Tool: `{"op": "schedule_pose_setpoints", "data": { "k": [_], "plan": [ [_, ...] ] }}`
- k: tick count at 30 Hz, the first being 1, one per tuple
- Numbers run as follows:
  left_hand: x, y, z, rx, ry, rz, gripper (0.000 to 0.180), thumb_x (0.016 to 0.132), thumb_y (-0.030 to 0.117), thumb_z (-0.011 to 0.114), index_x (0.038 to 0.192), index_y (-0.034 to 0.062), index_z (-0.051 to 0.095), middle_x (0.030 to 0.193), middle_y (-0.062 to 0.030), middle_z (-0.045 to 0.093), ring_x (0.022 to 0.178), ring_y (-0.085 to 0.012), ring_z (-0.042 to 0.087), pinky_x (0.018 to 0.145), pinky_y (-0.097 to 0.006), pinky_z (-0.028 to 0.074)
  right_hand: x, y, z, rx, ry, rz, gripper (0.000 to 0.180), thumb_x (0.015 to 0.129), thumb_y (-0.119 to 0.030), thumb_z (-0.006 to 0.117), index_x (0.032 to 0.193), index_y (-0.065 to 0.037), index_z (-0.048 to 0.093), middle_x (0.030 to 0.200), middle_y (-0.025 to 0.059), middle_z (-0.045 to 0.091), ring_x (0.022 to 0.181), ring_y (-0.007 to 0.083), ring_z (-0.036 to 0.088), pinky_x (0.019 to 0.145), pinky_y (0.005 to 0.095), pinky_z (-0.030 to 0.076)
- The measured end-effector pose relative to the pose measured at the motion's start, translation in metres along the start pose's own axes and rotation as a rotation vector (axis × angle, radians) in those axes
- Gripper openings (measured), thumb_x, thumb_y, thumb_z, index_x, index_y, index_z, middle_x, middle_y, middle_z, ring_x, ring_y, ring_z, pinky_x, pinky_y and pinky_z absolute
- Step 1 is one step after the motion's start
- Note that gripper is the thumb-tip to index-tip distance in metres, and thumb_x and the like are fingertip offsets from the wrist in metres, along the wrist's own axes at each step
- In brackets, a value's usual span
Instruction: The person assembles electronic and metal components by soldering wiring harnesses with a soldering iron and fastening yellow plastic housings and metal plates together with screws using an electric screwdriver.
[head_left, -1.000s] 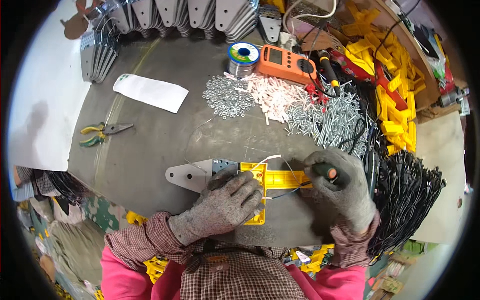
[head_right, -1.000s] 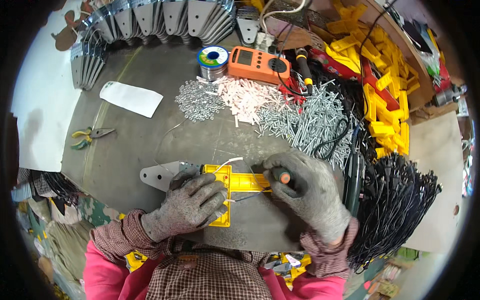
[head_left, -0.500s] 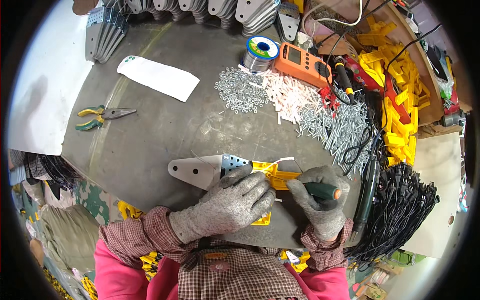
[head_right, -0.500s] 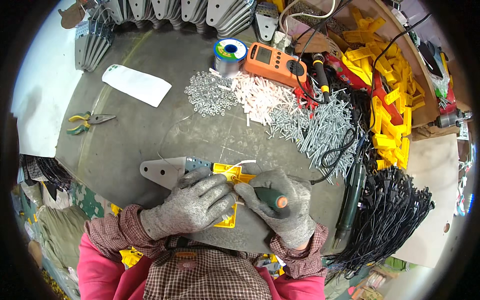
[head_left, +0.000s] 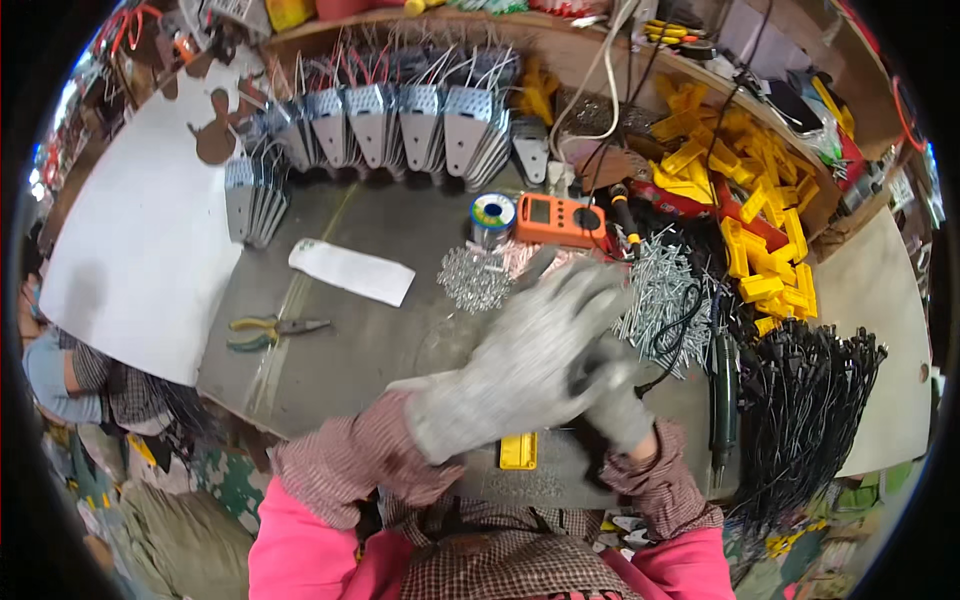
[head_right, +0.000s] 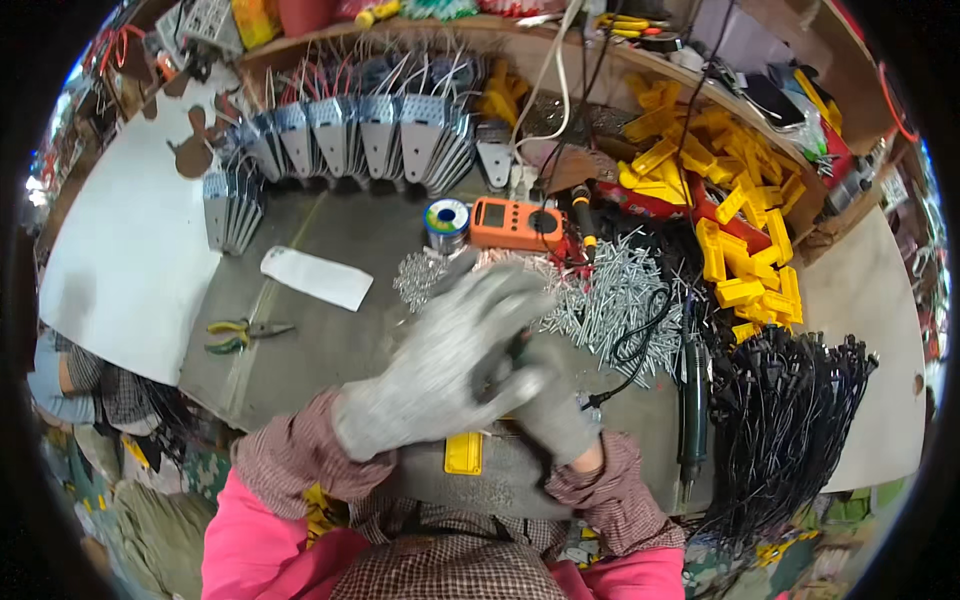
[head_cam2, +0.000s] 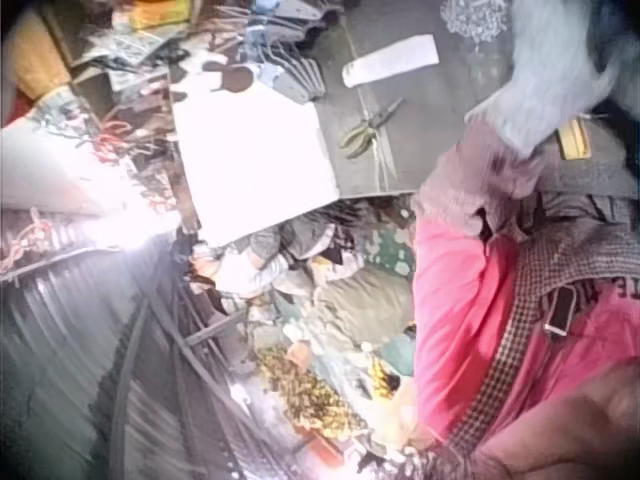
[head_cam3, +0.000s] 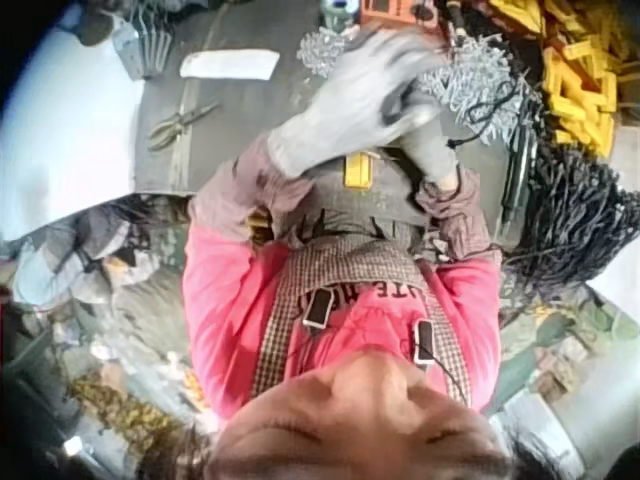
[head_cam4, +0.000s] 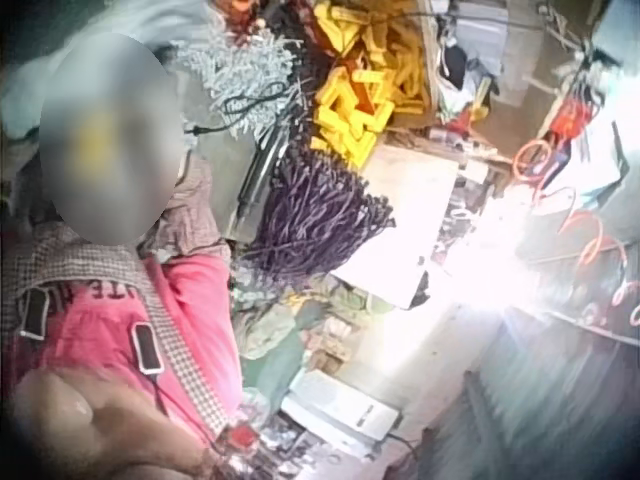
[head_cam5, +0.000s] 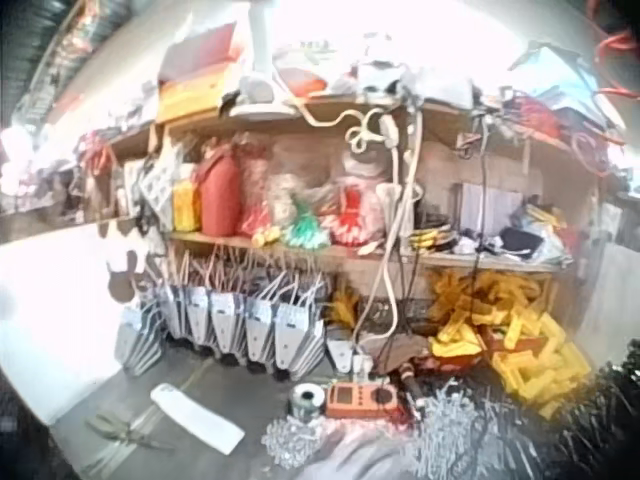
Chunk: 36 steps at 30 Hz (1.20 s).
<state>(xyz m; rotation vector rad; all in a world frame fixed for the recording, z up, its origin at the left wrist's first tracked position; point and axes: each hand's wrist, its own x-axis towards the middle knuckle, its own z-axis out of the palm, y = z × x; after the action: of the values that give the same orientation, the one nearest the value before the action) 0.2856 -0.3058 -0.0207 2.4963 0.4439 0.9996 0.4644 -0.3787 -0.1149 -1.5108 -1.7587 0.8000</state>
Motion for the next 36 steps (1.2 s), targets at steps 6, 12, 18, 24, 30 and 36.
{"op": "schedule_pose_setpoints", "data": {
  "k": [6, 12, 18, 24, 30, 36],
  "plan": [
    [-0.121, -0.008, 0.019, 0.273, -0.487, -0.001, 0.058, 0.083, 0.044, 0.070, 0.122, 0.0025, 0.059, 0.111, -0.0149, 0.063, 0.112, -0.0306, 0.058, 0.103, -0.051, 0.042, -0.011, -0.016, -0.077, -0.473, 0.147, 0.217, 0.036, 0.091, -0.021, 0.065, 0.118, 0.000, 0.056, 0.109, 0.0207, 0.058, 0.103, 0.0378, 0.060, 0.084, 0.0424, 0.050],
    [-0.058, -0.002, 0.028, 0.115, -0.315, 0.040, 0.062, 0.082, 0.050, 0.069, 0.120, 0.0015, 0.061, 0.090, -0.0132, 0.064, 0.088, -0.0291, 0.063, 0.087, -0.046, 0.049, -0.073, -0.002, -0.078, -0.362, -0.035, 0.143, 0.027, 0.089, -0.015, 0.066, 0.112, -0.003, 0.058, 0.107, 0.0172, 0.058, 0.102, 0.0405, 0.059, 0.082, 0.0436, 0.050],
    [-0.026, -0.005, 0.015, 0.130, -0.617, -0.078, 0.046, 0.080, 0.048, 0.071, 0.097, 0.0059, 0.067, 0.080, -0.0105, 0.063, 0.076, -0.0301, 0.062, 0.071, -0.040, 0.049, -0.067, -0.041, -0.076, -0.375, 0.182, 0.044, 0.024, 0.085, -0.012, 0.072, 0.105, -0.002, 0.063, 0.096, 0.0149, 0.067, 0.082, 0.0317, 0.066, 0.072, 0.0372, 0.053],
    [-0.068, -0.004, 0.016, 0.232, -0.350, -0.056, 0.028, 0.074, 0.029, 0.078, 0.092, 0.0101, 0.065, 0.097, -0.0067, 0.065, 0.092, -0.0255, 0.061, 0.083, -0.043, 0.049, -0.060, -0.023, -0.068, -0.250, 0.071, 0.022, 0.028, 0.082, -0.020, 0.078, 0.102, -0.006, 0.065, 0.091, 0.0129, 0.068, 0.078, 0.0284, 0.068, 0.068, 0.0350, 0.053],
    [-0.118, -0.017, 0.036, 0.456, -0.265, 0.120, 0.025, 0.076, 0.026, 0.070, 0.100, 0.0176, 0.069, 0.123, -0.0064, 0.060, 0.119, -0.0277, 0.052, 0.100, -0.049, 0.043, -0.051, 0.002, -0.059, -0.256, -0.103, -0.037, 0.026, 0.085, -0.013, 0.072, 0.109, -0.006, 0.065, 0.101, 0.0133, 0.068, 0.088, 0.0326, 0.067, 0.075, 0.0395, 0.054],
    [-0.123, -0.020, 0.040, 0.319, -0.394, 0.041, 0.028, 0.083, 0.021, 0.061, 0.109, 0.0120, 0.066, 0.114, -0.0095, 0.063, 0.119, -0.0278, 0.054, 0.109, -0.052, 0.039, -0.050, -0.006, -0.059, -0.278, -0.014, -0.035, 0.027, 0.084, -0.005, 0.068, 0.111, -0.006, 0.064, 0.107, 0.0132, 0.067, 0.095, 0.0340, 0.066, 0.079, 0.0391, 0.053]
  ]
}}
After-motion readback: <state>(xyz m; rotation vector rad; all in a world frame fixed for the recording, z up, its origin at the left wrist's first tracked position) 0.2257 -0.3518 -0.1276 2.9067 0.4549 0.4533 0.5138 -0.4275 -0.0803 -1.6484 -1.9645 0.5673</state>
